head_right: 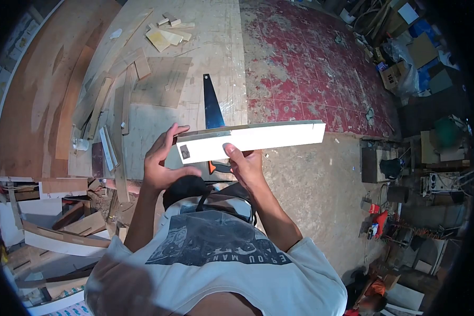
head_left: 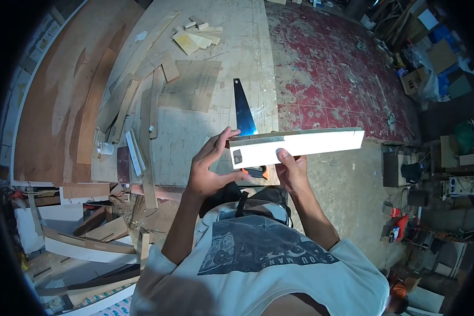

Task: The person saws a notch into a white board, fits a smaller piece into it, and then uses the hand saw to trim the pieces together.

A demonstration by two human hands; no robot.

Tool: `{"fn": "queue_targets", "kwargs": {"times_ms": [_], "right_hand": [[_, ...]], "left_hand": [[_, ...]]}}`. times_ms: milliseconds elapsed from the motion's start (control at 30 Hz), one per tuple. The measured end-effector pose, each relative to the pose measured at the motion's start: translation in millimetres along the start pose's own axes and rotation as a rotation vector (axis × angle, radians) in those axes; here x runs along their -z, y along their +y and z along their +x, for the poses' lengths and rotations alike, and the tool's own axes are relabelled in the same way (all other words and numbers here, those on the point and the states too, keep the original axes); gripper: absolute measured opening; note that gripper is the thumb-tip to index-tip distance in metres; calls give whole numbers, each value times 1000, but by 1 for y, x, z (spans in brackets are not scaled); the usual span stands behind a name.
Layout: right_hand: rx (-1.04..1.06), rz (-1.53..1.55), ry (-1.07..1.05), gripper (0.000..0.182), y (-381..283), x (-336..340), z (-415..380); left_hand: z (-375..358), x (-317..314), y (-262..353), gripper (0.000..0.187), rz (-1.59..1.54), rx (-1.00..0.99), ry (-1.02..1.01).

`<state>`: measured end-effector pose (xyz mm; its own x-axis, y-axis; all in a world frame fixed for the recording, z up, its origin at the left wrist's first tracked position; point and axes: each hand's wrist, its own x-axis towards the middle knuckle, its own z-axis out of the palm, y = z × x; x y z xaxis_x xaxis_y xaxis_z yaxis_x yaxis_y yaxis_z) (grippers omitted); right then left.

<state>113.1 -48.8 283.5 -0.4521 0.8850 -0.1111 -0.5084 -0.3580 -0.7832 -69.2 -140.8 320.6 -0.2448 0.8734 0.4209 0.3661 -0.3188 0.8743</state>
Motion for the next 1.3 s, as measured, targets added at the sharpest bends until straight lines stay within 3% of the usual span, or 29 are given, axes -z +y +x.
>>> {"fn": "queue_targets", "kwargs": {"times_ms": [67, 267, 1167, 1300], "right_hand": [[11, -23, 4, 29, 1, 3, 1], [-22, -38, -71, 35, 2, 13, -2], [61, 38, -125, 36, -10, 2, -5], [31, -103, -77, 39, -10, 4, -3]], "left_hand": [[-1, 1, -7, 77, 164, -139, 21], [-6, 1, -12, 62, 157, -128, 20], [-3, 3, -23, 64, 160, -145, -21], [1, 2, -24, 65, 175, -190, -23]]}}
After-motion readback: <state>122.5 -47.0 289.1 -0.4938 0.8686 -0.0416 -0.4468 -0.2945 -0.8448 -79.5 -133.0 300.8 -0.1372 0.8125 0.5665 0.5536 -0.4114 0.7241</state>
